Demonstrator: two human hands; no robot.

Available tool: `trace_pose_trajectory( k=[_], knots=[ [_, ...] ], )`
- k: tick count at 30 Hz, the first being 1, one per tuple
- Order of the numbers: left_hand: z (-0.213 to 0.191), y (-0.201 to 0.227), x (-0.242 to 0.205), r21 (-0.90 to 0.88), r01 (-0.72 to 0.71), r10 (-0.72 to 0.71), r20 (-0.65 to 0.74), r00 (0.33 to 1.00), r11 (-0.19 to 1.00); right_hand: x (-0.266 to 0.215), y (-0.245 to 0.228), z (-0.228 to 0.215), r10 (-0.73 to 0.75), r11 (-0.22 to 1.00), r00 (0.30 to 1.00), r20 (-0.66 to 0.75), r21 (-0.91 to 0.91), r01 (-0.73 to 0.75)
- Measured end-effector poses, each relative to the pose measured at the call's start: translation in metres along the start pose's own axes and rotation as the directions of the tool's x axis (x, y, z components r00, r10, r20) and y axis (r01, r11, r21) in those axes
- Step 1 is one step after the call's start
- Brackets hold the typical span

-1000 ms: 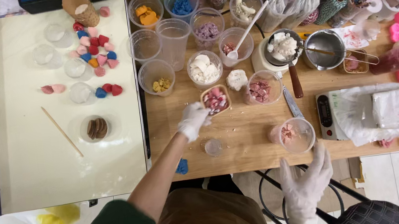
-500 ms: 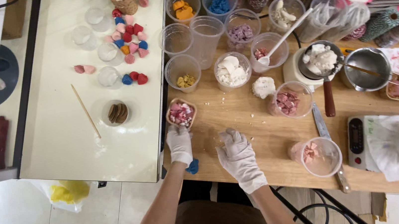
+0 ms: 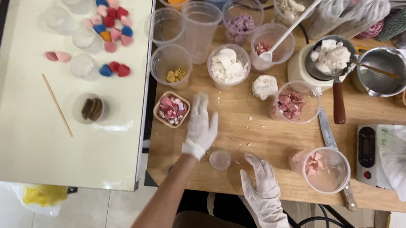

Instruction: The person prepares decorative wax elements by sorting colored wax pieces into small containers, rolling a blue piece of material by hand, and using a heat tool to soften or adhere pieces to a white wax base.

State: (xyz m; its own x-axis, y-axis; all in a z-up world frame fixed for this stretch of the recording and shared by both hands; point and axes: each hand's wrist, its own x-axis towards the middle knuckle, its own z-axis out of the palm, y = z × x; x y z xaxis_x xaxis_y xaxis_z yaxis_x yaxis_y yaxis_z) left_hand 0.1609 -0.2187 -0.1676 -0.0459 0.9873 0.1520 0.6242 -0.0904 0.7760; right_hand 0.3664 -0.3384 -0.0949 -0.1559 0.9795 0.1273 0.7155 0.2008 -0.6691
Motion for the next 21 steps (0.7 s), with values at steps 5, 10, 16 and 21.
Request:
trace_pose_trajectory(
  k=[5, 10, 16, 21],
  knots=[
    [0.029, -0.020, 0.014, 0.374, -0.143, 0.167, -0.031, 0.986, 0.916, 0.004, -0.005, 0.016, 0.196, 0.981, 0.963, 0.187, -0.043, -0.191],
    [0.023, -0.016, -0.004, 0.070, -0.306, 0.265, 0.344, 0.901, 0.949, 0.011, -0.011, 0.033, -0.012, 1.000, 0.992, 0.127, 0.013, 0.011],
    [0.017, -0.020, 0.027, 0.317, -0.309, 0.206, 0.320, 0.925, 0.896, 0.020, -0.016, 0.026, 0.012, 1.000, 0.987, 0.160, -0.024, -0.008],
    [0.025, -0.009, 0.022, 0.199, -0.427, 0.334, 0.376, 0.864, 0.882, 0.030, -0.029, 0.047, 0.092, 0.990, 0.974, 0.209, -0.121, -0.068]
  ],
)
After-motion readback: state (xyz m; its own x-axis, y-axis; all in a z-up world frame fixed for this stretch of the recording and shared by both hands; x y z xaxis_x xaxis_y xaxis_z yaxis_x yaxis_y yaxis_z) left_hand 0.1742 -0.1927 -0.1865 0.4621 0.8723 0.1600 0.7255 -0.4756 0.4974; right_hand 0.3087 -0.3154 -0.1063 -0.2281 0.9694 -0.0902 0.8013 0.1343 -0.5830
